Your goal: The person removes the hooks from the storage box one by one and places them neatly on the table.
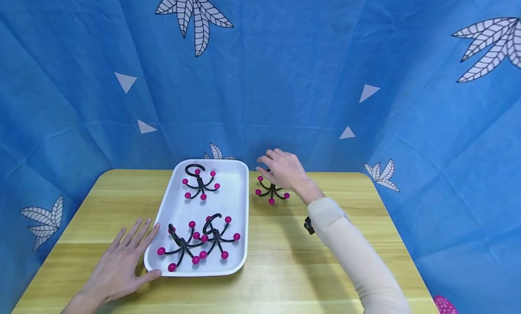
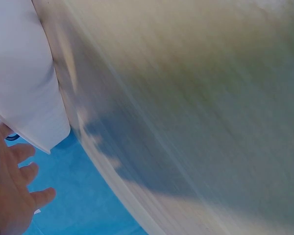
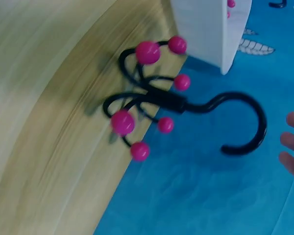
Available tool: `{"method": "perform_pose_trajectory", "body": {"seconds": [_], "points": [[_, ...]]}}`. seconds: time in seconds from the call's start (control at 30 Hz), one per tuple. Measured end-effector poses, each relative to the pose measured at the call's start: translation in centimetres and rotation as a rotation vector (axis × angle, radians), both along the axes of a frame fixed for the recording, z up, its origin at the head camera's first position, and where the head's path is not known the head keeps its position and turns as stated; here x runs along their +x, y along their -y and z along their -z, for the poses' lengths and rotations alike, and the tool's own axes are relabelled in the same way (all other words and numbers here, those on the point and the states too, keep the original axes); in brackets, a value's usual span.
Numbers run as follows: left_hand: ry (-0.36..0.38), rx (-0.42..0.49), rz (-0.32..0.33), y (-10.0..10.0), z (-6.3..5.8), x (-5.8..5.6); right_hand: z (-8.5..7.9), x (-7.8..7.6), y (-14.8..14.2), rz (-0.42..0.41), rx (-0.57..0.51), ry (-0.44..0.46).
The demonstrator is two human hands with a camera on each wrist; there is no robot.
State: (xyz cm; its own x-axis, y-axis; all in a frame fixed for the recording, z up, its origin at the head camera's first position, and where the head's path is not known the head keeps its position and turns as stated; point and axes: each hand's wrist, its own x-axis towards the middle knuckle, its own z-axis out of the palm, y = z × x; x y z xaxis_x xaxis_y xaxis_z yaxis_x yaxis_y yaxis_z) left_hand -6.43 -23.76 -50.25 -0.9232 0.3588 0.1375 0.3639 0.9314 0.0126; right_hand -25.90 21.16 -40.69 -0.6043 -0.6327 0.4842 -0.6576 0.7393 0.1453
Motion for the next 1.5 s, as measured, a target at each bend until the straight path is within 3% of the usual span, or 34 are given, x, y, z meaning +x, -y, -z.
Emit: {"method": "perform_pose_trajectory", "body": {"seconds": [0.6,1.07,1.33,1.5], "points": [[0.025,0.008,-0.008,-0.4,-0.2,-0.1,0.1,-1.3,6.8,-0.037,0.054,0.054],[0.027,0.015,0.001,-0.4,-0.2,0.0,1.1,-2.4,10.9,-0.032,0.065,0.190],[0.039,0.023,-0.002,-0.4,-0.5,0.1,1.6,-2.9,12.9,-0.008,0.041,0.335],[0.053,0.016,-0.003,-0.4,-0.4,0.0,1.7,-3.3,14.0,0.010,0.037,0.381]]}}
